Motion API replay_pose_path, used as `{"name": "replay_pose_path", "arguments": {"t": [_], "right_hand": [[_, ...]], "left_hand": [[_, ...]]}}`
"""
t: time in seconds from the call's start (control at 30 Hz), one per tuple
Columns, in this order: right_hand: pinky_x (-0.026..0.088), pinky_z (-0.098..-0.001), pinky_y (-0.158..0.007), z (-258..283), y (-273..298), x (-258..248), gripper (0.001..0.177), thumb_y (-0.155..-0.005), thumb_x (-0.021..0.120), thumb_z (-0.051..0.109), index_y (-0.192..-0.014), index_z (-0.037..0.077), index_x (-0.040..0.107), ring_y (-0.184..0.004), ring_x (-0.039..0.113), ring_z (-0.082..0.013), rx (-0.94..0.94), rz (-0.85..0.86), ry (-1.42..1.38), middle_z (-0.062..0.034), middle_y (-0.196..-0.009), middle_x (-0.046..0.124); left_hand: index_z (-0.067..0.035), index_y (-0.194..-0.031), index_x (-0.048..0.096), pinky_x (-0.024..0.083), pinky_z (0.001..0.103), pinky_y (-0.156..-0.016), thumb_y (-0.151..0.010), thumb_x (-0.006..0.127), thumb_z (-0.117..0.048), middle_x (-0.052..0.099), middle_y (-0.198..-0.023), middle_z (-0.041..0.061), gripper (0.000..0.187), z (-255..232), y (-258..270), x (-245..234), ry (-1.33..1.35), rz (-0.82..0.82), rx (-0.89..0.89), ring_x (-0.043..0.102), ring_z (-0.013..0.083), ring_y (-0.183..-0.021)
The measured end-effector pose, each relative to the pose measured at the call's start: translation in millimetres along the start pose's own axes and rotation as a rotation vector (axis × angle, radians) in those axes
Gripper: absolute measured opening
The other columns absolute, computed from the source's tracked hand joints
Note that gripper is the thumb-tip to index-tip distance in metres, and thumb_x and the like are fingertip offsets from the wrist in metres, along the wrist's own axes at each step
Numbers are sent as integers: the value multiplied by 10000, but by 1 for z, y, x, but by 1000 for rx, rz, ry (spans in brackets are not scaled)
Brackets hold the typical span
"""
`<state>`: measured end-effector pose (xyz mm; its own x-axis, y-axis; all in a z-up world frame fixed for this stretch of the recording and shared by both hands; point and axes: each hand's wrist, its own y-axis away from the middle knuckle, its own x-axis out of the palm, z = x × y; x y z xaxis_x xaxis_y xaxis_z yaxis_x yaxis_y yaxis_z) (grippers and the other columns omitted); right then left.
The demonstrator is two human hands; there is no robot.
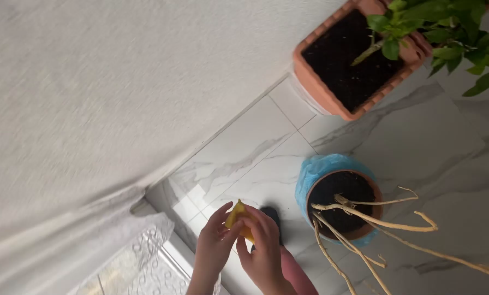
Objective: The person wipes the floor around potted plants using a sponge and a cloth, then pours water from a blue cup into one of the plant pots.
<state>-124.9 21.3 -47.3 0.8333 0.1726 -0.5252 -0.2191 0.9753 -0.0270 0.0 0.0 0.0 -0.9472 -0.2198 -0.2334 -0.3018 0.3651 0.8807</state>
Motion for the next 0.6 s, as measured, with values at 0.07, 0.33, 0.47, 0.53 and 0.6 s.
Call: {"name": "replay_pose_path", "arguments": {"t": [0.07, 0.33, 0.47, 0.53, 0.6], "right_hand": [[473, -383, -1068, -25, -22, 6, 392, -883, 652, 80, -1271, 127, 636, -1275, 599, -256, 46, -4, 1, -50, -1432, 591], [427, -498, -1116, -127, -120, 35, 588, -864, 747, 138, -1407, 127, 524, -1405, 515, -343, 119, -66, 122, -81, -1499, 536], [479, -473, -1117, -205, -158, 57, 509, -890, 739, 87, -1367, 129, 565, -1380, 529, -361, 110, -113, 131, -103, -1483, 547], [478, -466, -1131, -242, -162, 70, 499, -908, 703, 49, -1381, 109, 557, -1364, 539, -364, 128, -116, 112, -126, -1464, 561], [511, -414, -1097, -285, -174, 83, 469, -911, 670, 22, -1361, 129, 592, -1360, 549, -303, 209, -107, 116, -65, -1455, 564]], "left_hand": [[-271, -1370, 687, 569, 259, -917, -814, 706, -230, 789, -1220, -71, 557, -30, -25, 11, -71, 18, -12, 746, 121, -981], [-314, -1354, 693, 533, 256, -764, -887, 625, -242, 801, -1115, -77, 477, -117, -149, 70, -335, 2, 7, 634, 113, -733], [-290, -1339, 689, 554, 280, -820, -886, 616, -217, 780, -1189, -28, 464, -136, -227, 109, -313, 60, 4, 731, 152, -874], [-275, -1357, 676, 564, 277, -846, -878, 632, -255, 775, -1211, -28, 481, -127, -267, 128, -355, 95, 15, 757, 154, -917], [-286, -1371, 653, 543, 284, -834, -840, 605, -243, 774, -1218, -21, 535, -124, -311, 152, -381, 144, 4, 747, 163, -927]]}}
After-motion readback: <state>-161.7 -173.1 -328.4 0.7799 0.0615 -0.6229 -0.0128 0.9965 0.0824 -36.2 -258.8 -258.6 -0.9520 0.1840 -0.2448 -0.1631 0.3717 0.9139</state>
